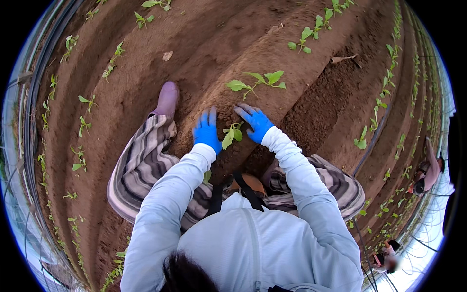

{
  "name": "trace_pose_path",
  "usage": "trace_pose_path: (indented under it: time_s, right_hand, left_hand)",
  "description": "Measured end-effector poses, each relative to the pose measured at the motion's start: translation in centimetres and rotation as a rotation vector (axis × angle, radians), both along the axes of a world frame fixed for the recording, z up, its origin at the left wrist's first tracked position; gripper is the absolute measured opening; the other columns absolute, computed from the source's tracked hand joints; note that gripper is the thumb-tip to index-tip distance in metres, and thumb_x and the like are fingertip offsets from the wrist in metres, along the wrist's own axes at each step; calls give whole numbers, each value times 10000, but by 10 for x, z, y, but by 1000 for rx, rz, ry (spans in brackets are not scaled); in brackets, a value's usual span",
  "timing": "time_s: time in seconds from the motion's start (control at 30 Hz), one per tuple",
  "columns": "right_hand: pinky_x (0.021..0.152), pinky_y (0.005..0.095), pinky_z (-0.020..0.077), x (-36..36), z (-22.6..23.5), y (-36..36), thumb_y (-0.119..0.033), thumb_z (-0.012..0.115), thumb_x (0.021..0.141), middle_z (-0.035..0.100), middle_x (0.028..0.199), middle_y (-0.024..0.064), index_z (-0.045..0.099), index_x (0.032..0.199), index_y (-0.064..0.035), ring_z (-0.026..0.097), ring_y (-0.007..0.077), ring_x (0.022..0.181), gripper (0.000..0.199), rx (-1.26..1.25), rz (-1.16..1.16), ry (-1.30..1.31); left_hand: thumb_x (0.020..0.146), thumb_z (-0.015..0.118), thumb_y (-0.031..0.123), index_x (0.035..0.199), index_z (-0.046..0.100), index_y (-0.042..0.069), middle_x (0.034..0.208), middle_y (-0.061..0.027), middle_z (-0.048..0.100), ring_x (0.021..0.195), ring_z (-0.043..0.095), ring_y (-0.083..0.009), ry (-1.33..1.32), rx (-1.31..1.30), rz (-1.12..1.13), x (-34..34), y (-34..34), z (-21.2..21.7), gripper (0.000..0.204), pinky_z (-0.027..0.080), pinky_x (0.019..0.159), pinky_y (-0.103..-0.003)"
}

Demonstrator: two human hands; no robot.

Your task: The person plants small green seedlings into prepared soil rows inside a greenhouse. They use gloved hands to place each seedling into the soil and pat the earth around the base to secure it.

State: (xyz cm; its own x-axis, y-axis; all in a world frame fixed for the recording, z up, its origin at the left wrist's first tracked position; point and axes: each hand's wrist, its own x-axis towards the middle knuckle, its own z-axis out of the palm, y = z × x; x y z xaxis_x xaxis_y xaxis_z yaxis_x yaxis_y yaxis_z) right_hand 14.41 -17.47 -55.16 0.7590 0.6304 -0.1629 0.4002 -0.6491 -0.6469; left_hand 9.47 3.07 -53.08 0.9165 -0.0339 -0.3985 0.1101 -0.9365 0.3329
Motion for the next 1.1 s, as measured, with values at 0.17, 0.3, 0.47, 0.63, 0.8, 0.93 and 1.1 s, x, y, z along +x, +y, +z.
trace_pose_path:
  time_s: [0.17,0.3,0.47,0.63,0.8,0.93,1.1]
  right_hand:
    - [974,468,406,0,2,8,-130,677,683,340,1416,104,377,1368,-238,423,390,1190,756,-139,105,-58]
    - [979,467,401,-3,-7,9,-153,727,672,372,1393,107,410,1347,-208,422,385,1192,748,-79,69,-58]
    - [968,449,406,-8,-11,8,-168,737,669,426,1318,132,408,1344,-166,458,360,1145,751,-68,-31,-98]
    - [969,440,401,-15,-18,10,-158,732,684,442,1296,146,399,1352,-134,466,368,1130,746,-81,-56,-57]
    - [967,438,404,-24,-26,12,-164,717,706,450,1298,153,409,1346,-125,478,376,1120,712,-74,-45,-85]
    - [955,430,412,-33,-42,16,-166,705,710,450,1301,152,464,1297,-111,482,378,1114,637,-52,-95,-130]
    - [931,426,431,-30,-46,13,-160,703,705,452,1295,149,489,1266,-92,485,371,1099,604,-19,-132,-69]
  left_hand:
    - [594,807,378,1462,155,173,1462,-152,235,1301,276,-385,44,-43,-180,14,6,-14,1105,243,1039,-537]
    - [658,771,322,1427,276,152,1334,-162,374,1189,401,-365,-58,-62,-187,6,5,-27,931,336,994,-454]
    - [716,728,235,1420,272,156,1201,-159,438,1085,491,-334,-24,-150,-145,2,0,-27,842,439,907,-413]
    - [738,705,168,1441,232,199,1157,-175,469,1037,536,-340,60,-182,-155,8,0,-22,848,466,873,-407]
    - [755,670,87,1431,267,216,1137,-167,477,1024,550,-335,87,-197,-179,8,2,-31,798,476,859,-398]
    - [760,660,97,1403,330,223,1126,-162,480,1002,557,-333,34,-199,-168,7,0,-38,734,480,843,-387]
    - [781,646,162,1349,435,196,1103,-164,493,981,564,-337,17,-232,-129,9,-9,-46,606,469,848,-376]
